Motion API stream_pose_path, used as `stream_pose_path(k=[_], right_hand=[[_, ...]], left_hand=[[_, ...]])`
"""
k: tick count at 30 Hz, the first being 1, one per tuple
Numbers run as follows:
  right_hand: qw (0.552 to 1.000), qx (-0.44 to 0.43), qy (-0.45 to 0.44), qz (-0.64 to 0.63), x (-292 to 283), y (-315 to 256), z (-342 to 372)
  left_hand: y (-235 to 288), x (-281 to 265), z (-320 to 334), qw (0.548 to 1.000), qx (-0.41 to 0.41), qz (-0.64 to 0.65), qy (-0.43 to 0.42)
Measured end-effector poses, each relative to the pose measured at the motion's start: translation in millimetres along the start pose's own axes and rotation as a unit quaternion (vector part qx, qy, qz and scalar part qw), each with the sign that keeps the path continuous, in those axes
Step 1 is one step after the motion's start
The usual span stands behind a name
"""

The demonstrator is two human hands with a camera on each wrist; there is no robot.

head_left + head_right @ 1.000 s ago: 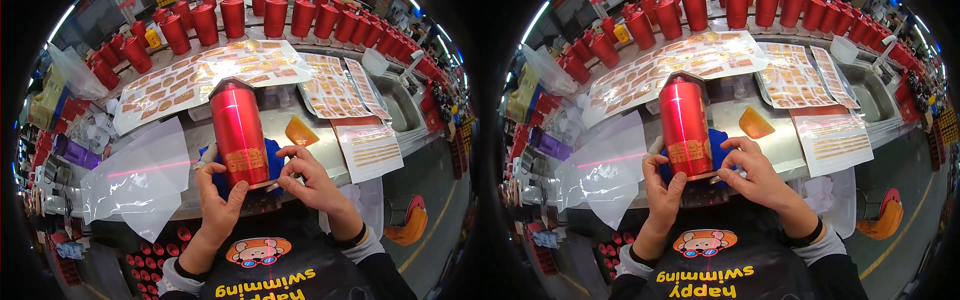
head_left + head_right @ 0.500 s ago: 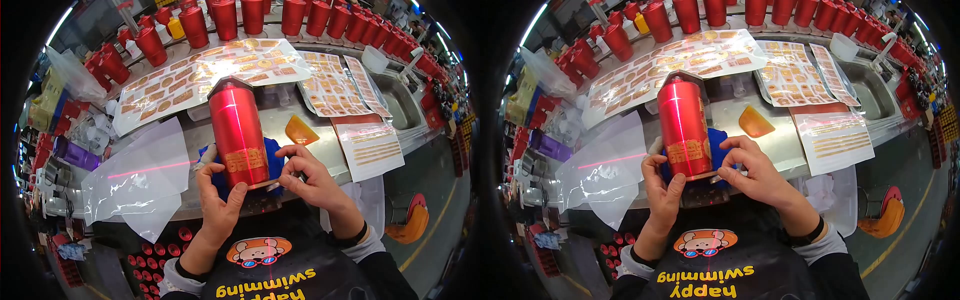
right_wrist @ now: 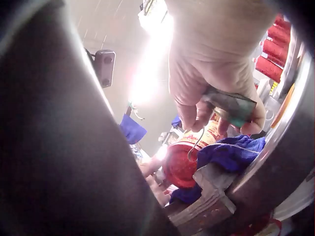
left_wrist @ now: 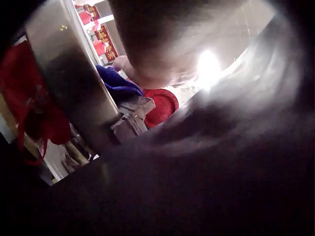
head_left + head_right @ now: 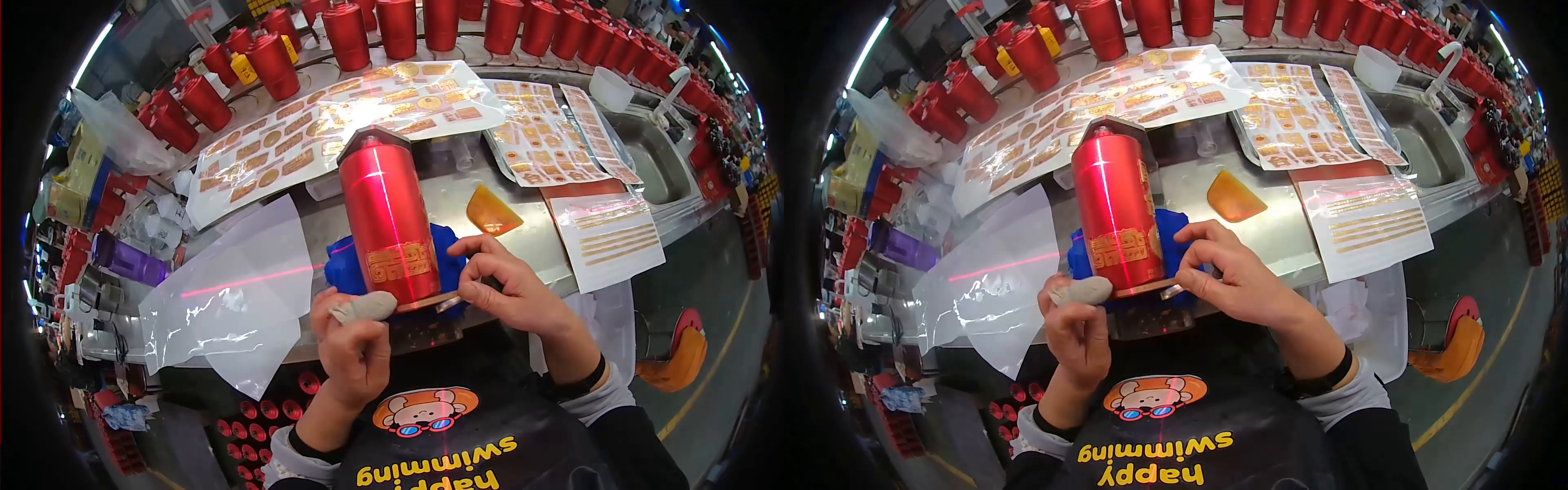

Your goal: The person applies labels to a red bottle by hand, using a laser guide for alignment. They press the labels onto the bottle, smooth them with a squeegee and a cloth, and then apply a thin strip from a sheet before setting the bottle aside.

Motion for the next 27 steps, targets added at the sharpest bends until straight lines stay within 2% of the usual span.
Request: stream_pose_path(k=[6, 9, 15, 18, 21, 25, 27], right_hand=[[0.998, 0.014, -0.030, -0.058, 1.4, 2.4, -1.1], [0.997, 0.010, -0.043, -0.067, 1.7, 3.6, -1.7], [0.994, 0.032, -0.063, -0.087, -0.1, 5.8, -1.2], [0.996, 0.006, -0.062, -0.068, -0.4, 7.0, -1.5], [0.996, -0.002, -0.060, -0.061, -1.5, 6.3, -4.0], [0.997, -0.005, -0.061, -0.057, -1.3, 10.1, -5.8], [0.996, 0.010, -0.066, -0.063, -0.3, 11.9, -6.4]], left_hand=[[17.9, 5.9, -9.1, 0.988, 0.126, -0.080, -0.040], [24.0, 12.5, -13.3, 0.975, 0.182, -0.073, -0.104], [33.1, 27.7, -20.6, 0.951, 0.239, -0.112, -0.160], [34.6, 33.4, -21.3, 0.948, 0.254, -0.122, -0.146], [26.1, 31.3, -18.2, 0.954, 0.249, -0.078, -0.146], [10.7, 21.3, -8.5, 0.978, 0.197, -0.046, -0.049], [19.2, 21.9, -11.2, 0.968, 0.226, -0.078, -0.080]])
Point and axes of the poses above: each hand's wrist, its own z-axis away from the middle knuckle, its own x-axis out of the palm, y = z × x, the point moved 8 cm from there along -z, towards the middle knuckle
